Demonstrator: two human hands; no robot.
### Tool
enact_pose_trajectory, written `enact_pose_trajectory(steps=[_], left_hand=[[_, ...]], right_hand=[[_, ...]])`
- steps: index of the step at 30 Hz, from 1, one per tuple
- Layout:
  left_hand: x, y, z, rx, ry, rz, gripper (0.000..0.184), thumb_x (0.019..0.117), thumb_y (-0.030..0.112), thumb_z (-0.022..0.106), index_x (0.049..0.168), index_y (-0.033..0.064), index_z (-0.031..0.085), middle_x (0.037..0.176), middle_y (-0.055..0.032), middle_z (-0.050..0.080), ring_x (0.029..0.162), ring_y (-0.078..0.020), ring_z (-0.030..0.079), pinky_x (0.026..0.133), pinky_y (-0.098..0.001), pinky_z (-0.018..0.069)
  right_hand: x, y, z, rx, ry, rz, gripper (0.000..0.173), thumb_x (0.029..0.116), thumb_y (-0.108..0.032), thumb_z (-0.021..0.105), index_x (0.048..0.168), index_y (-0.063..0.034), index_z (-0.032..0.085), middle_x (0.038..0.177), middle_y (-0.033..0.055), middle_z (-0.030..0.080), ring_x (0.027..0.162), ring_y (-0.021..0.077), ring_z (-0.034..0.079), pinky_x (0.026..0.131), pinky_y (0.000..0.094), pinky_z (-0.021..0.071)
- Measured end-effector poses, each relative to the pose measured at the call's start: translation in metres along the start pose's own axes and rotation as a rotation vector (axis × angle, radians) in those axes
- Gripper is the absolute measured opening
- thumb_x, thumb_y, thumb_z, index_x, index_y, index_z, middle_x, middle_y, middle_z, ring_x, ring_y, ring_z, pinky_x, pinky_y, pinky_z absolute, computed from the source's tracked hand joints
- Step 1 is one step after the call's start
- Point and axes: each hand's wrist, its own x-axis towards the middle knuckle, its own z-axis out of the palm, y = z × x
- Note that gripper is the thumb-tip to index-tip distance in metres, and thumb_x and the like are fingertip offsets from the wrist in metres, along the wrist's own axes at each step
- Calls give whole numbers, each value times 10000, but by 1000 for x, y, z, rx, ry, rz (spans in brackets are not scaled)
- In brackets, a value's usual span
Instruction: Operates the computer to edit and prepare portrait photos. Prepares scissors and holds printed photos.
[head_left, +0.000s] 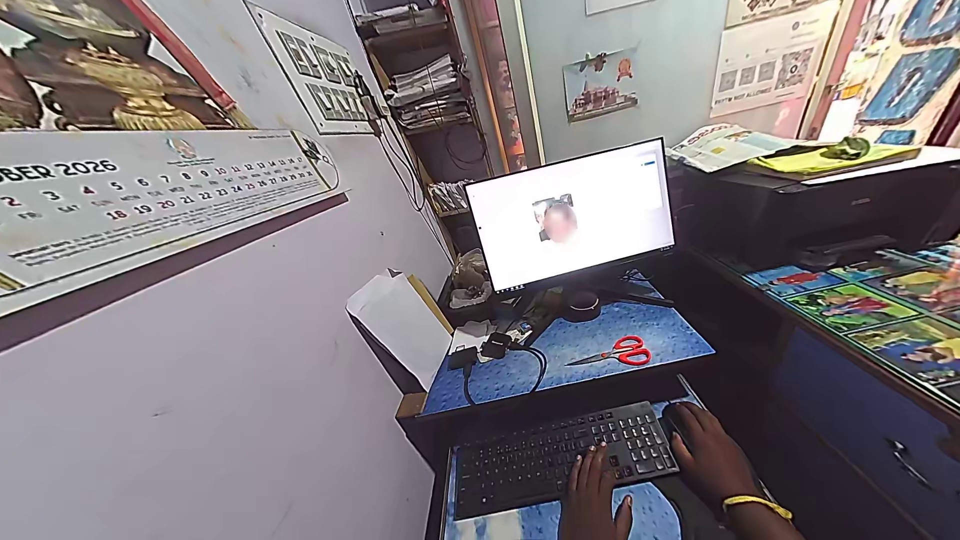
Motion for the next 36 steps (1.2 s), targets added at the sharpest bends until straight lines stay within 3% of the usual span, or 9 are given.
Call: enact_pose_trajectory(steps=[5, 13, 18, 24, 31, 33, 36], left_hand=[[-1, 0, 2, 13, 93, 39, 465, 1012, 477, 518, 1368, 206, 646, 1574, -75, 474, 1483, -244, 406, 1230, -480, 291], [-2, -1, 4, 19, 161, 60, 420, 1011, 480, 528, 1355, 275, 656, 1574, -72, 476, 1471, -233, 427, 1224, -476, 309], [1, -4, 4, -16, -9, 51, 403, 1032, 483, 477, 1256, 254, 721, 1582, -34, 469, 1496, -232, 381, 1241, -490, 263], [0, -1, 1, -15, 33, 40, 448, 1022, 481, 499, 1307, 189, 684, 1573, -57, 478, 1485, -238, 402, 1232, -487, 285], [1, 0, 0, -21, 3, 33, 449, 1025, 481, 492, 1299, 187, 693, 1574, -50, 478, 1486, -240, 399, 1237, -492, 272], [-1, 1, -1, -15, 74, 18, 444, 1010, 481, 524, 1319, 203, 683, 1563, -66, 492, 1473, -249, 421, 1226, -495, 295], [-3, 1, 1, 28, 342, 16, 406, 966, 461, 598, 1286, 232, 697, 1509, -132, 538, 1414, -283, 495, 1188, -499, 357]], right_hand=[[1, 3, 4, 2, 24, -9, 529, 894, -357, 572, 1357, -109, 637, 1433, 112, 596, 1335, 309, 563, 1070, 495, 493], [1, 4, 5, 2, 20, -15, 529, 897, -360, 570, 1357, -107, 637, 1438, 115, 593, 1334, 314, 565, 1066, 498, 495], [1, 7, 8, -7, 32, -25, 533, 899, -359, 556, 1356, -97, 641, 1428, 116, 604, 1321, 322, 576, 1059, 498, 500], [2, 6, 7, 0, 27, -26, 532, 899, -355, 555, 1356, -96, 638, 1436, 115, 597, 1332, 316, 567, 1072, 488, 491], [2, 7, 7, -8, 37, -36, 533, 890, -363, 558, 1349, -105, 643, 1421, 114, 608, 1327, 310, 573, 1066, 486, 497], [3, 6, 7, -6, 46, -38, 535, 888, -363, 558, 1345, -99, 644, 1417, 117, 610, 1322, 312, 577, 1060, 489, 502], [3, 4, 5, 5, 65, -43, 529, 879, -355, 560, 1326, -88, 656, 1397, 127, 623, 1304, 324, 590, 1050, 500, 506]])
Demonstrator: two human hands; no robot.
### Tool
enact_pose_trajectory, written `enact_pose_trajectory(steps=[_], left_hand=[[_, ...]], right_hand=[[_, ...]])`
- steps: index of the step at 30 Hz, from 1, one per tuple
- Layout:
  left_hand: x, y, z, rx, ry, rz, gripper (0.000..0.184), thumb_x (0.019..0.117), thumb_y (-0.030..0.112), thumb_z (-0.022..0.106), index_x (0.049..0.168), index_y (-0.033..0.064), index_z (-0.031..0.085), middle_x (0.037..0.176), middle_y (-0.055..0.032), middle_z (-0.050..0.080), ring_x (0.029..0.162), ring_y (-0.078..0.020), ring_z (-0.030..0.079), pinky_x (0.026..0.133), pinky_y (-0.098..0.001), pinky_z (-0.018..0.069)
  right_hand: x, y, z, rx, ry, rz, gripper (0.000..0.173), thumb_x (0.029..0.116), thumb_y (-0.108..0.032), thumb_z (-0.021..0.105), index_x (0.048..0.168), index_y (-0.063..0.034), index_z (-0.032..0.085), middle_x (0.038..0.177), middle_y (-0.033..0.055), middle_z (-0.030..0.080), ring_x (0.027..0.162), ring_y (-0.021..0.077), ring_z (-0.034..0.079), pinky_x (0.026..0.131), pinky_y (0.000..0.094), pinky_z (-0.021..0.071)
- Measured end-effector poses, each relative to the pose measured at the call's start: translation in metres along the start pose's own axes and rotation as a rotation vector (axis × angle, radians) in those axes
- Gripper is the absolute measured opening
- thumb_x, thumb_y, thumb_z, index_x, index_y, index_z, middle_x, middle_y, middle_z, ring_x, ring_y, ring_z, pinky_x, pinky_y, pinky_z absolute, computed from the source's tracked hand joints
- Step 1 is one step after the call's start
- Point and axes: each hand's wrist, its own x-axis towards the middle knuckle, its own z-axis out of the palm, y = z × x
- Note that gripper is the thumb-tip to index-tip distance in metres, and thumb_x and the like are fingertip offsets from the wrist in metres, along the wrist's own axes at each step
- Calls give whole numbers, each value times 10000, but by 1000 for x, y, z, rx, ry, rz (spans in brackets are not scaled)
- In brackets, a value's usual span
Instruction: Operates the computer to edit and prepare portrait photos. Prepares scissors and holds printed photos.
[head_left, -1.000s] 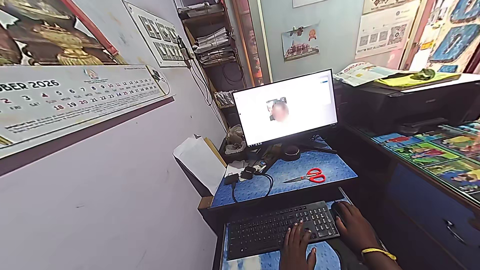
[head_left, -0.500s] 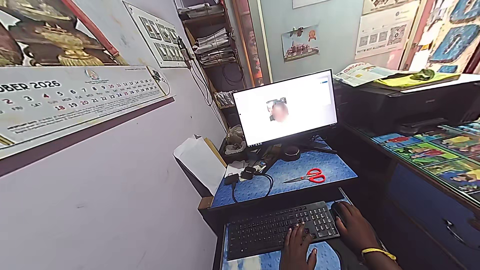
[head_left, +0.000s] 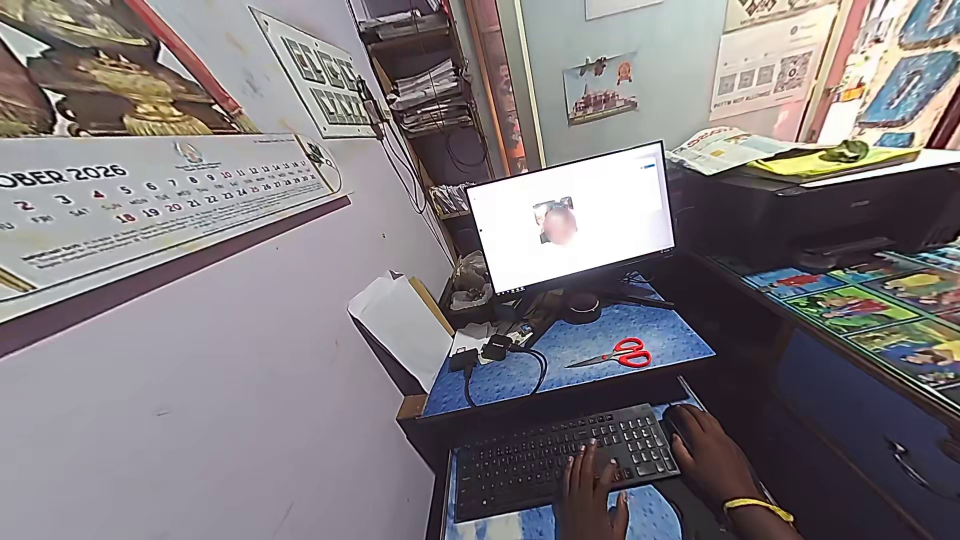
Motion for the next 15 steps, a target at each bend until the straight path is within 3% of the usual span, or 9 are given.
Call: enact_pose_trajectory(steps=[3, 8, 10, 12, 13, 15], left_hand=[[2, -2, 0, -7, 147, -22, 398, 956, 434, 612, 1290, 226, 677, 1498, -216, 515, 1411, -322, 491, 1177, -508, 371], [0, -2, 2, 28, 200, -30, 405, 956, 444, 607, 1317, 266, 652, 1511, -210, 498, 1431, -304, 465, 1193, -497, 345], [0, -2, 0, 62, 68, -88, 449, 979, 466, 552, 1349, 229, 643, 1539, -152, 494, 1453, -304, 438, 1204, -536, 304], [4, -1, -5, 97, -251, -182, 565, 1024, 526, 435, 1425, 163, 597, 1629, -55, 400, 1522, -278, 336, 1239, -560, 219], [4, -1, -5, 101, -317, -195, 602, 1031, 550, 400, 1435, 143, 583, 1649, -45, 364, 1536, -268, 307, 1249, -546, 206], [2, -3, -3, 79, -246, -136, 580, 1028, 541, 431, 1396, 133, 616, 1623, -42, 411, 1516, -251, 352, 1235, -532, 248]], right_hand=[[0, 0, 1, -4, 7, -2, 527, 873, -355, 554, 1319, -93, 659, 1392, 118, 626, 1300, 318, 593, 1051, 494, 504], [-1, -1, -1, -2, -22, 18, 538, 878, -348, 573, 1349, -97, 645, 1416, 119, 612, 1322, 326, 577, 1057, 514, 499], [-2, -3, -4, 10, -58, 41, 541, 897, -343, 589, 1372, -87, 630, 1447, 130, 589, 1351, 337, 552, 1082, 528, 479], [-3, -2, -1, -3, -59, 39, 535, 896, -355, 572, 1367, -109, 634, 1451, 122, 586, 1360, 322, 544, 1092, 517, 474], [-4, 0, 1, -7, -52, 25, 530, 897, -359, 565, 1361, -114, 638, 1444, 128, 589, 1355, 325, 547, 1091, 515, 476], [-3, 1, -1, 6, -57, 8, 521, 904, -339, 570, 1361, -95, 632, 1440, 154, 584, 1358, 345, 540, 1099, 526, 468]])
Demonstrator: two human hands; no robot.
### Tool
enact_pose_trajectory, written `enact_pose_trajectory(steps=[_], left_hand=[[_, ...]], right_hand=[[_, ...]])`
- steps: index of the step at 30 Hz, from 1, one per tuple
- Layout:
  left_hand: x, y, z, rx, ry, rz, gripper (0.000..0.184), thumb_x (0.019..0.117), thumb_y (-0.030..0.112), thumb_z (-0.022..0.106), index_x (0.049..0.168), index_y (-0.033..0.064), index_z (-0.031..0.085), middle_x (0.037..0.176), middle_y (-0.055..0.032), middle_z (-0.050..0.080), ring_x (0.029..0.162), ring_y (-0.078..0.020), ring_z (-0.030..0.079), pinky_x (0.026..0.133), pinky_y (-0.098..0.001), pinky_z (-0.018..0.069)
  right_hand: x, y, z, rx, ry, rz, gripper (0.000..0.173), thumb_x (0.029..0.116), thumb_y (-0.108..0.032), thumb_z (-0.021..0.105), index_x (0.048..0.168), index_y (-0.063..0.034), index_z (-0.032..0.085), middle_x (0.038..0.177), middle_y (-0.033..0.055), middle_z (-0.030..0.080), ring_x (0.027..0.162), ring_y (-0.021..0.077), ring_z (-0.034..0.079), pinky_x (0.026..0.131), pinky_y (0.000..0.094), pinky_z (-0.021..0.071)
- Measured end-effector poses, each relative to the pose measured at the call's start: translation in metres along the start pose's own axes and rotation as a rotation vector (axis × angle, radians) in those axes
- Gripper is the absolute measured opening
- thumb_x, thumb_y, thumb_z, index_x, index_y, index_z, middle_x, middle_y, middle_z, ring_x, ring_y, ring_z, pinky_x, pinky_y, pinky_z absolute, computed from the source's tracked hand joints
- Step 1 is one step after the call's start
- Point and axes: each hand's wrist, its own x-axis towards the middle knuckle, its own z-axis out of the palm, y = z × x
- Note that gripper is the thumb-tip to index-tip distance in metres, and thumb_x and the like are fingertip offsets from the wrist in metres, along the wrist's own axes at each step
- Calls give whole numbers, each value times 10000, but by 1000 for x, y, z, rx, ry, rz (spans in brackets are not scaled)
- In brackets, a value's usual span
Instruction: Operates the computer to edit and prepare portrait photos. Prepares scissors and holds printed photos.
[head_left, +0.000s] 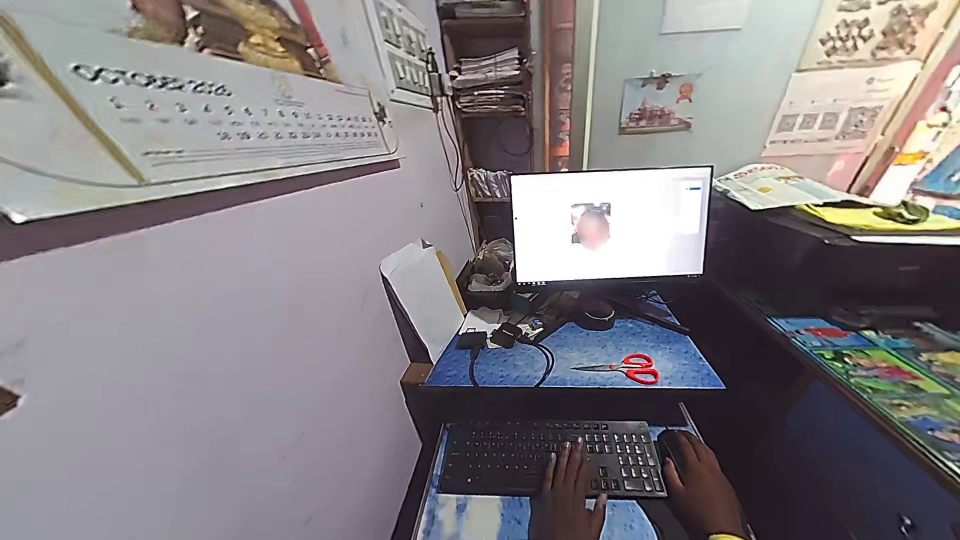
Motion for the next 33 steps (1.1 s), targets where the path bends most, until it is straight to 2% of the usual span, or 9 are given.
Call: enact_pose_trajectory(steps=[1, 4, 8, 10, 15, 20, 24, 28, 33], left_hand=[[0, -2, 1, -20, 39, 47, 539, 1024, 526, 455, 1380, 160, 628, 1605, -38, 440, 1506, -244, 370, 1228, -533, 261], [-6, -12, -2, -91, -98, 149, 460, 1046, 503, 443, 1394, 262, 623, 1632, -11, 394, 1531, -232, 313, 1246, -531, 223], [-6, -14, -3, -120, -106, 126, 454, 1032, 500, 467, 1244, 178, 707, 1589, -17, 458, 1507, -221, 361, 1245, -494, 256], [-4, -13, -4, -107, -148, 108, 483, 1037, 514, 444, 1223, 153, 705, 1598, -17, 444, 1514, -215, 345, 1251, -486, 241], [-7, -13, -1, -81, -91, 138, 463, 1039, 498, 454, 1309, 192, 671, 1594, -22, 451, 1503, -222, 369, 1237, -492, 273], [-6, -13, -2, -81, -104, 130, 450, 1040, 499, 448, 1351, 244, 649, 1610, -2, 429, 1509, -212, 354, 1243, -497, 256], [-6, -14, -8, -105, -131, 133, 468, 1037, 489, 466, 1377, 217, 638, 1601, -34, 442, 1505, -242, 366, 1240, -511, 257], [-19, -42, -19, -62, -113, 81, 447, 1021, 472, 517, 1413, 280, 618, 1608, -70, 427, 1502, -288, 367, 1226, -557, 267], [-58, -104, -59, 65, -82, -138, 458, 1004, 405, 558, 1391, 173, 639, 1600, -136, 425, 1496, -360, 361, 1226, -592, 232]], right_hand=[[2, -1, -3, 5, -5, 0, 518, 907, -328, 578, 1364, -90, 628, 1441, 159, 581, 1362, 350, 535, 1100, 527, 467], [-1, -3, 0, -9, -4, 7, 517, 910, -335, 572, 1368, -102, 625, 1448, 148, 579, 1366, 333, 536, 1108, 517, 463], [0, 0, 4, -51, 2, 29, 513, 906, -358, 564, 1368, -146, 629, 1446, 103, 586, 1360, 293, 544, 1091, 493, 481], [1, -2, 1, -50, -7, 30, 506, 905, -354, 569, 1362, -144, 632, 1444, 109, 585, 1351, 297, 550, 1077, 501, 491], [0, -4, -1, -36, 6, 20, 512, 895, -342, 576, 1361, -137, 634, 1446, 109, 584, 1353, 306, 548, 1080, 502, 488], [0, -4, 0, -24, 2, 39, 521, 894, -349, 587, 1361, -123, 636, 1449, 121, 583, 1354, 315, 548, 1075, 517, 489], [0, -4, -1, -19, 7, 27, 523, 894, -354, 576, 1357, -120, 638, 1449, 123, 582, 1353, 319, 547, 1071, 515, 491], [-2, -4, -3, -4, 28, 26, 511, 899, -338, 570, 1357, -123, 640, 1443, 127, 585, 1350, 325, 549, 1073, 515, 489], [-1, -9, -8, 12, -36, 69, 518, 914, -329, 591, 1391, -128, 616, 1490, 119, 549, 1389, 314, 515, 1103, 506, 465]])
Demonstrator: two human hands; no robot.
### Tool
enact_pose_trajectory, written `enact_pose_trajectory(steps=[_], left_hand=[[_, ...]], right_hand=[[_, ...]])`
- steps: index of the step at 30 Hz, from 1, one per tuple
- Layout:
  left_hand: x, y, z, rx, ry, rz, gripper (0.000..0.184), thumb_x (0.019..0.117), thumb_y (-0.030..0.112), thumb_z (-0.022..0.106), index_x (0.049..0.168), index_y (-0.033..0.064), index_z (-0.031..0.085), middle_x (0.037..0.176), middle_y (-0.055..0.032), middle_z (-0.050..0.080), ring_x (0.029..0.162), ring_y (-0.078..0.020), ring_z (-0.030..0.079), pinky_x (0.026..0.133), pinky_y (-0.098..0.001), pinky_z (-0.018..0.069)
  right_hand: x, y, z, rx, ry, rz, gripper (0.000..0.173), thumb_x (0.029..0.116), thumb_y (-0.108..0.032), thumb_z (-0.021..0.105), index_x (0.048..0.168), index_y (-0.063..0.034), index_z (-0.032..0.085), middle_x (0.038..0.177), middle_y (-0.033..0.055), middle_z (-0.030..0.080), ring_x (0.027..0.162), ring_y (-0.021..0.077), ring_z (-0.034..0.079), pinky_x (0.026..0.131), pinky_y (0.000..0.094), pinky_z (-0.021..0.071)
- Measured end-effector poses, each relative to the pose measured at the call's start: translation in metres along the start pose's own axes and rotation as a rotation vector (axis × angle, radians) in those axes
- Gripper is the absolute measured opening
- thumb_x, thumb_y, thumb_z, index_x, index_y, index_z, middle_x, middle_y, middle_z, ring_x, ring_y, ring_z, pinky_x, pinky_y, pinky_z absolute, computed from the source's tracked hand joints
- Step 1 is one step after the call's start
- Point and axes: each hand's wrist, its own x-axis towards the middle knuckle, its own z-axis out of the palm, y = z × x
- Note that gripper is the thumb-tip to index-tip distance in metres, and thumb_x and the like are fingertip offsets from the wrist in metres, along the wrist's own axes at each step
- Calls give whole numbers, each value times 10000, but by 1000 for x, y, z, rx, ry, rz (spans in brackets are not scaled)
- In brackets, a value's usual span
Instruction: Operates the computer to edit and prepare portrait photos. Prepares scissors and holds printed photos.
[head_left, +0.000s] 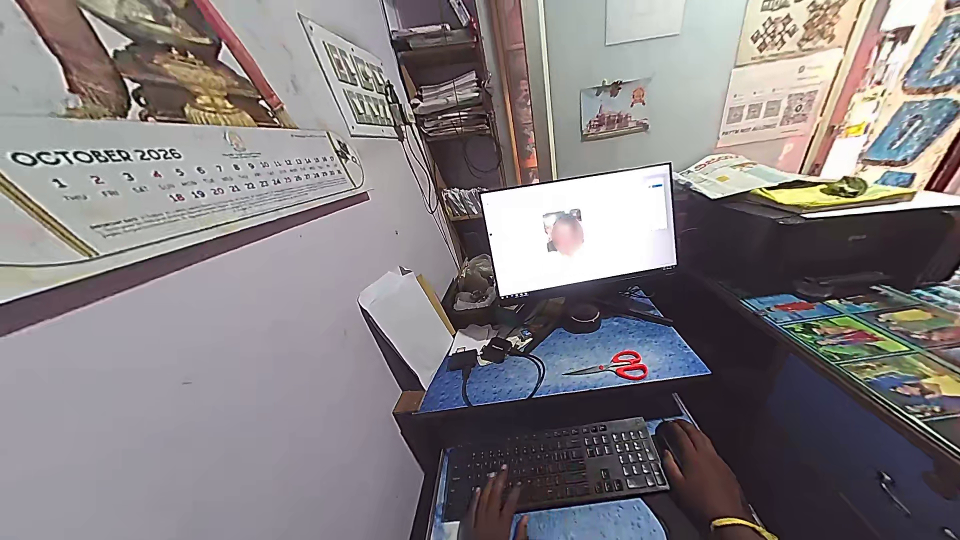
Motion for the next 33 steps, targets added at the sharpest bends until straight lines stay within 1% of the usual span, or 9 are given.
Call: enact_pose_trajectory(steps=[4, 6, 8, 11, 16, 20, 24, 29, 33], left_hand=[[-19, -33, -9, -8, 76, -98, 442, 985, 348, 569, 1317, 72, 665, 1556, -224, 445, 1427, -422, 437, 1174, -579, 332], [-19, -33, -7, 17, 87, -97, 441, 991, 365, 557, 1322, 96, 668, 1557, -201, 456, 1406, -410, 468, 1156, -565, 367], [-16, -30, -7, 37, 50, -105, 447, 1003, 395, 532, 1357, 151, 656, 1579, -158, 443, 1432, -385, 444, 1170, -557, 349], [-15, -30, -8, 9, 56, -127, 474, 996, 407, 542, 1367, 130, 644, 1581, -171, 436, 1439, -391, 433, 1168, -570, 343], [-17, -27, -10, 38, 70, -129, 463, 997, 403, 535, 1355, 136, 657, 1575, -148, 451, 1375, -381, 508, 1092, -556, 435], [-17, -24, -11, 36, 47, -158, 447, 999, 365, 534, 1350, 119, 660, 1498, -153, 535, 1305, -395, 561, 1051, -556, 467], [-21, -25, -6, 24, 122, -119, 413, 1001, 320, 544, 1288, 59, 687, 1347, -163, 655, 1200, -391, 636, 978, -547, 519], [-25, -21, -5, -44, 222, -102, 350, 983, 201, 560, 1195, -36, 706, 1233, -208, 708, 1128, -393, 691, 972, -523, 547], [-24, -20, -6, -28, 224, -102, 340, 991, 209, 548, 1167, -27, 719, 1171, -199, 731, 1078, -372, 715, 933, -509, 570]], right_hand=[[1, 1, 2, -22, 39, -5, 501, 913, -319, 592, 1369, -115, 629, 1468, 122, 568, 1375, 310, 531, 1110, 496, 462], [2, 1, 3, -25, 48, -3, 497, 909, -315, 607, 1364, -118, 631, 1463, 122, 572, 1370, 312, 535, 1104, 496, 469], [2, 2, 4, -22, 43, 3, 501, 910, -321, 608, 1374, -133, 628, 1469, 117, 569, 1374, 305, 534, 1095, 501, 478], [2, 3, 2, -5, 36, 0, 486, 912, -325, 603, 1368, -161, 640, 1462, 108, 573, 1362, 306, 541, 1068, 516, 495], [1, 2, 2, -5, 49, -33, 454, 924, -333, 570, 1344, -186, 657, 1455, 84, 583, 1373, 284, 533, 1094, 496, 480], [1, 6, 7, -13, 67, -50, 453, 907, -337, 581, 1331, -205, 667, 1441, 64, 595, 1362, 273, 542, 1094, 487, 480], [1, 8, 8, 6, 109, -111, 466, 863, -324, 604, 1291, -165, 698, 1398, 99, 627, 1310, 316, 586, 1056, 522, 500], [0, 8, 6, -5, 101, -129, 458, 831, -343, 588, 1248, -205, 719, 1380, 68, 636, 1287, 287, 597, 1022, 504, 519], [1, 10, 8, -2, 98, -145, 462, 834, -336, 583, 1251, -201, 728, 1382, 69, 636, 1285, 291, 597, 1017, 504, 520]])
